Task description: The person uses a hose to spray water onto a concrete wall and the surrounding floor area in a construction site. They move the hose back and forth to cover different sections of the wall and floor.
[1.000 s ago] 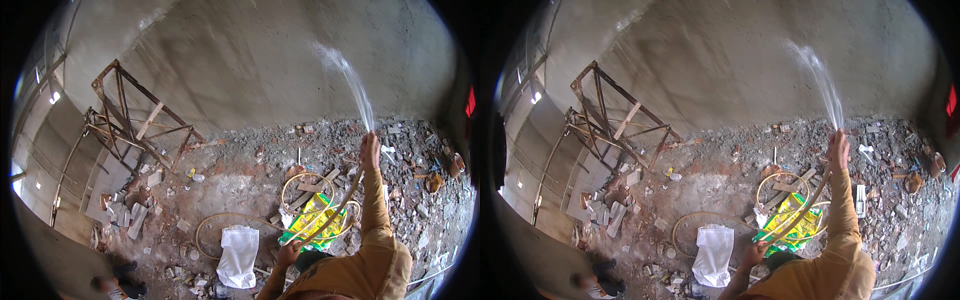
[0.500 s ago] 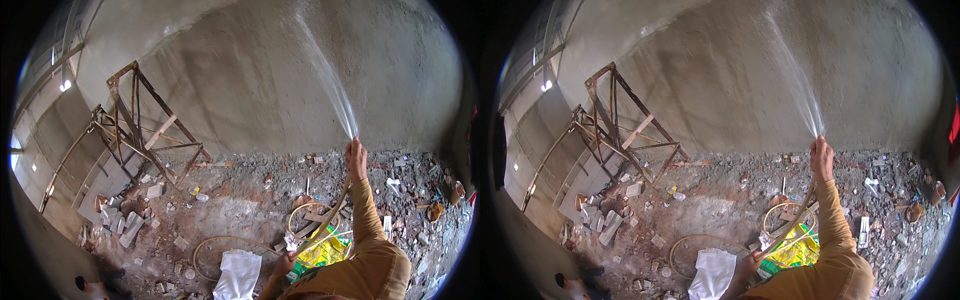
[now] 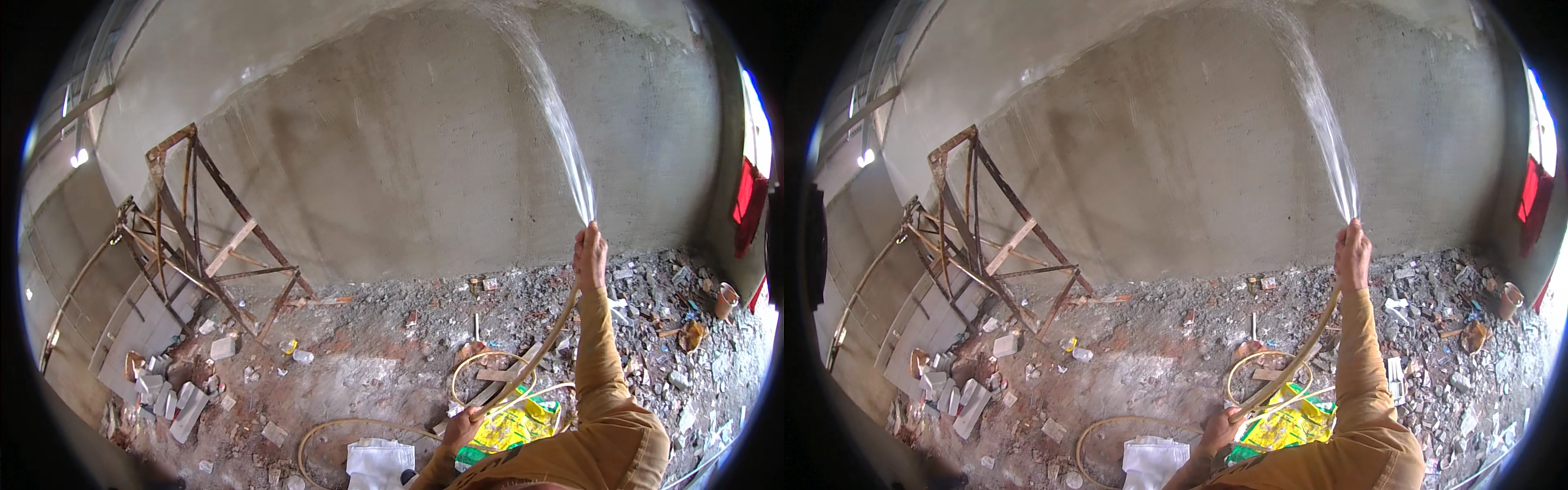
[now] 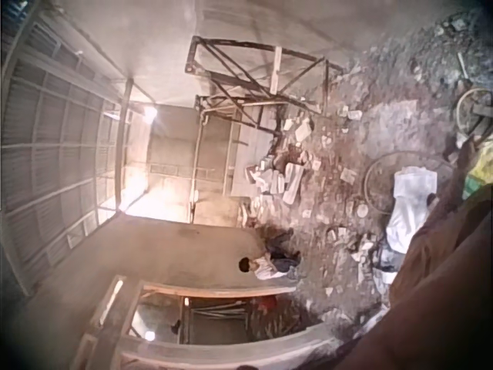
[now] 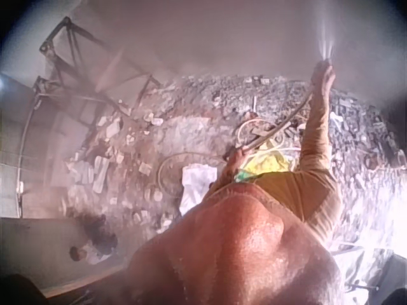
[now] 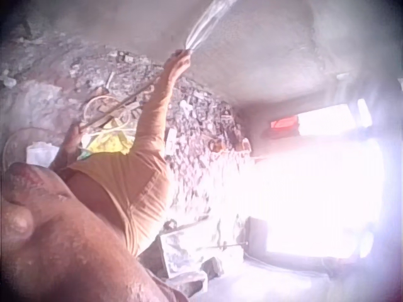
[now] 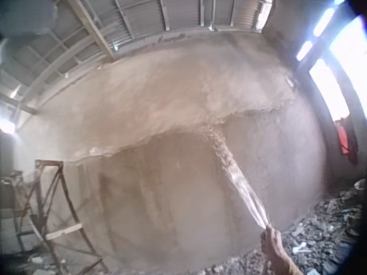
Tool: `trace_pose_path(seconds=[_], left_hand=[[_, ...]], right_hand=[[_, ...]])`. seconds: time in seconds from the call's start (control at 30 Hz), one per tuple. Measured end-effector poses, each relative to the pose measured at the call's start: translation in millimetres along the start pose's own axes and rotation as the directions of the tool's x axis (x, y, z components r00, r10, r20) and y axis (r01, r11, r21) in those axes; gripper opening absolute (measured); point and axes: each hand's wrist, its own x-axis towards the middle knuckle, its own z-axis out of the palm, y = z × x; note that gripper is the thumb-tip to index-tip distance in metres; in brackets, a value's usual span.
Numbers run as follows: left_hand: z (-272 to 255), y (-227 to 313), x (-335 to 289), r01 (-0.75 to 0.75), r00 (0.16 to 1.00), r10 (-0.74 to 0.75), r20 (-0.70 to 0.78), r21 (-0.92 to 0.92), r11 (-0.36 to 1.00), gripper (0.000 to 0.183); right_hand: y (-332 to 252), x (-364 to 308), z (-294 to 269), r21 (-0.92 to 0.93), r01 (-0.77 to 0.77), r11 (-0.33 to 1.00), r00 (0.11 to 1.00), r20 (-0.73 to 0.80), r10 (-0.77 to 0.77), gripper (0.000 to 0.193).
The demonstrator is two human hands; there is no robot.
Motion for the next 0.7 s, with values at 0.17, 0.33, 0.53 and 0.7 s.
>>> trace_pose_path(seconds=[0.17,0.33,0.53,0.7], left_hand=[[-8,-24,-8,0.031,0.999,-0.03,0.023,-0.065,0.997,0.025],[-38,-53,-17,0.061,0.998,-0.056,0.034,-0.135,0.989,0.025],[-122,-74,-26,0.141,0.988,-0.129,0.083,-0.153,0.978,0.024],[-173,-124,-36,0.125,0.992,-0.127,0.002,-0.162,0.979,0.027]], right_hand=[[11,-16,41,-0.112,0.037,0.993,0.996,0.083,-0.027,0.041],[25,-46,109,-0.156,0.038,0.987,0.986,0.169,-0.011,0.043],[42,-93,213,-0.183,0.085,0.979,0.958,0.285,-0.03,0.044],[64,-128,296,-0.247,0.169,0.954,0.936,0.345,-0.077,0.046]])
